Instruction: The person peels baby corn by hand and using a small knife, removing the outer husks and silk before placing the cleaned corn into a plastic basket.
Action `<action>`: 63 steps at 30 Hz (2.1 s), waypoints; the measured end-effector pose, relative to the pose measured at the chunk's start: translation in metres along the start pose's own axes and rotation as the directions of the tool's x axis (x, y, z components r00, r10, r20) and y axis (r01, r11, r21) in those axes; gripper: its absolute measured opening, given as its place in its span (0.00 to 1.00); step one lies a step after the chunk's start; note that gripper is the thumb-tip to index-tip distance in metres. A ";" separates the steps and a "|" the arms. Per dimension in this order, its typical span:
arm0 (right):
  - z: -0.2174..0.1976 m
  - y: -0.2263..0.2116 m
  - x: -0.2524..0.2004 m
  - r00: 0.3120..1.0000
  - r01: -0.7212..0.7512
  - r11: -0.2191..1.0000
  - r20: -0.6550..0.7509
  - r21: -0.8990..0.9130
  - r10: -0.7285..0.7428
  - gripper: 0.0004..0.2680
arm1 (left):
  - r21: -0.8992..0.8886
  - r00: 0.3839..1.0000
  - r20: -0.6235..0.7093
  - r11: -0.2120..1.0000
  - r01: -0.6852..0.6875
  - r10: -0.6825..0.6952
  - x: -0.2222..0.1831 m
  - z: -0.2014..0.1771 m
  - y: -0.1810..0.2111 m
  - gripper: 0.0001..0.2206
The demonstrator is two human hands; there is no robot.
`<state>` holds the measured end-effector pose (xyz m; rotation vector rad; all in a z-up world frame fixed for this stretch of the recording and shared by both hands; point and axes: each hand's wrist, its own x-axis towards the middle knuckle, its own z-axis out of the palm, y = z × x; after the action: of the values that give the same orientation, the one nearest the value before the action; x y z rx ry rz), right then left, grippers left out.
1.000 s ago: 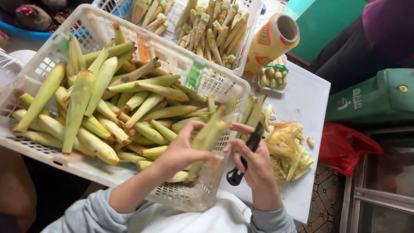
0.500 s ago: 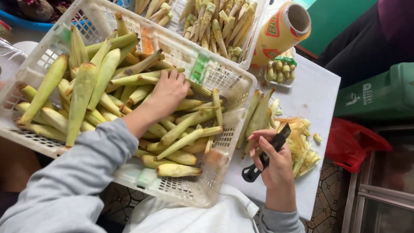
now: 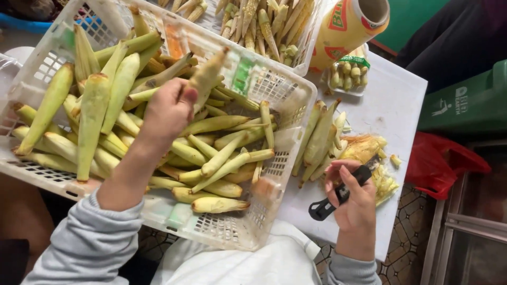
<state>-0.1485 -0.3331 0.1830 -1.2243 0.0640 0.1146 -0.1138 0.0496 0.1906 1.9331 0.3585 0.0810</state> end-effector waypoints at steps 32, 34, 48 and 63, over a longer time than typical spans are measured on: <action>-0.001 0.049 0.106 0.947 0.116 0.469 -0.044 -0.875 -0.317 0.29 | 0.791 0.866 0.313 0.397 -0.465 0.391 0.057 0.059 -0.095 0.06; 0.001 0.045 0.101 0.952 0.104 0.449 -0.041 -0.887 -0.302 0.29 | 0.750 0.847 0.333 0.428 -0.504 0.414 0.073 0.062 -0.108 0.07; -0.034 0.057 0.074 0.927 0.066 0.658 -0.198 -0.750 -0.318 0.17 | 0.621 0.436 0.725 -0.235 -0.748 0.533 0.139 0.129 -0.177 0.06; 0.028 -0.017 0.036 0.941 0.196 0.851 -0.152 -0.487 -0.303 0.05 | -0.197 0.864 0.097 0.860 -0.470 0.494 0.061 0.056 -0.037 0.04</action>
<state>-0.1116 -0.3100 0.2042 -1.7163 0.0734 -0.2560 -0.0507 0.0299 0.1288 1.8077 -0.2358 0.2902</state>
